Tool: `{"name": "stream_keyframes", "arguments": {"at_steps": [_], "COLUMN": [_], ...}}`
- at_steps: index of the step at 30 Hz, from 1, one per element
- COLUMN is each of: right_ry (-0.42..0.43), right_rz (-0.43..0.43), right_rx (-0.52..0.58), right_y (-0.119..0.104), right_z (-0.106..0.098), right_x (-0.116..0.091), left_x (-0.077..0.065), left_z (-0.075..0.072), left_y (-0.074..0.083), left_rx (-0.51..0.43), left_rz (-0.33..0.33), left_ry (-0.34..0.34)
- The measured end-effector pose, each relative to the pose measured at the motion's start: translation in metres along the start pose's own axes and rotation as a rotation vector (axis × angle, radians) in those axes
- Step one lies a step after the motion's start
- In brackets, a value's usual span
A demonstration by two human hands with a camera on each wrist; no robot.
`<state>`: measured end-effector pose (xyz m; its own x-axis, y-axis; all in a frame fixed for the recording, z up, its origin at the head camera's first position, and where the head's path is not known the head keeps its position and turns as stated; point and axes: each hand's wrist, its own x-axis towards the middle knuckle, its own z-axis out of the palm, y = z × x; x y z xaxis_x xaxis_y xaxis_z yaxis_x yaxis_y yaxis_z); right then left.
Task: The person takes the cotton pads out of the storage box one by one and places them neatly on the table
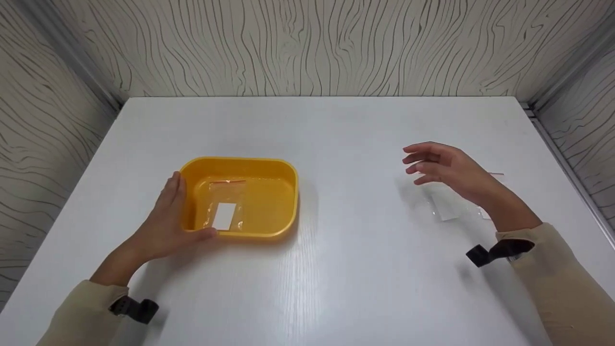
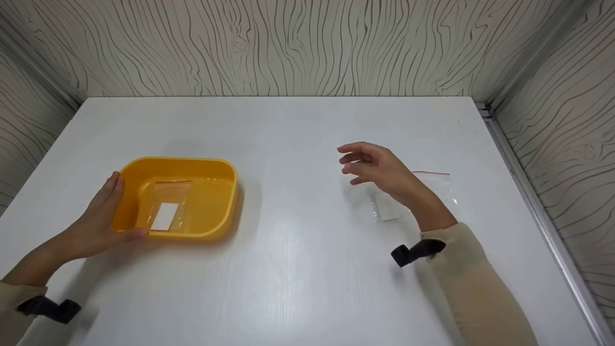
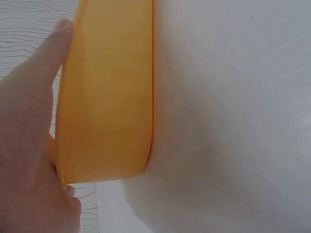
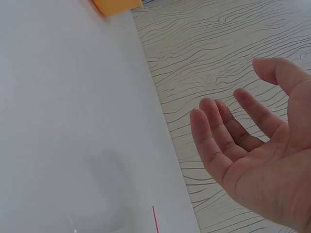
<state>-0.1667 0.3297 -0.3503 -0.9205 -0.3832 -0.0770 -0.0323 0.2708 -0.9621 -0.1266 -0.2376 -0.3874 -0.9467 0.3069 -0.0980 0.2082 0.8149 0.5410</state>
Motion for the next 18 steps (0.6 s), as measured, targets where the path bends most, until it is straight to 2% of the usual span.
{"name": "stream_keyframes", "arguments": {"at_steps": [10,18], "right_ry": [-0.024,-0.041], "right_rz": [-0.012,-0.019], "right_rx": [-0.002,0.036], "right_y": [-0.006,-0.006], "right_z": [0.009,0.015], "right_x": [0.008,0.014], "left_x": [-0.001,0.0], "left_z": [-0.001,0.0], "left_y": [0.001,0.0], "left_rx": [0.003,0.002], "left_rz": [0.003,-0.01], "left_ry": [-0.002,-0.006]}}
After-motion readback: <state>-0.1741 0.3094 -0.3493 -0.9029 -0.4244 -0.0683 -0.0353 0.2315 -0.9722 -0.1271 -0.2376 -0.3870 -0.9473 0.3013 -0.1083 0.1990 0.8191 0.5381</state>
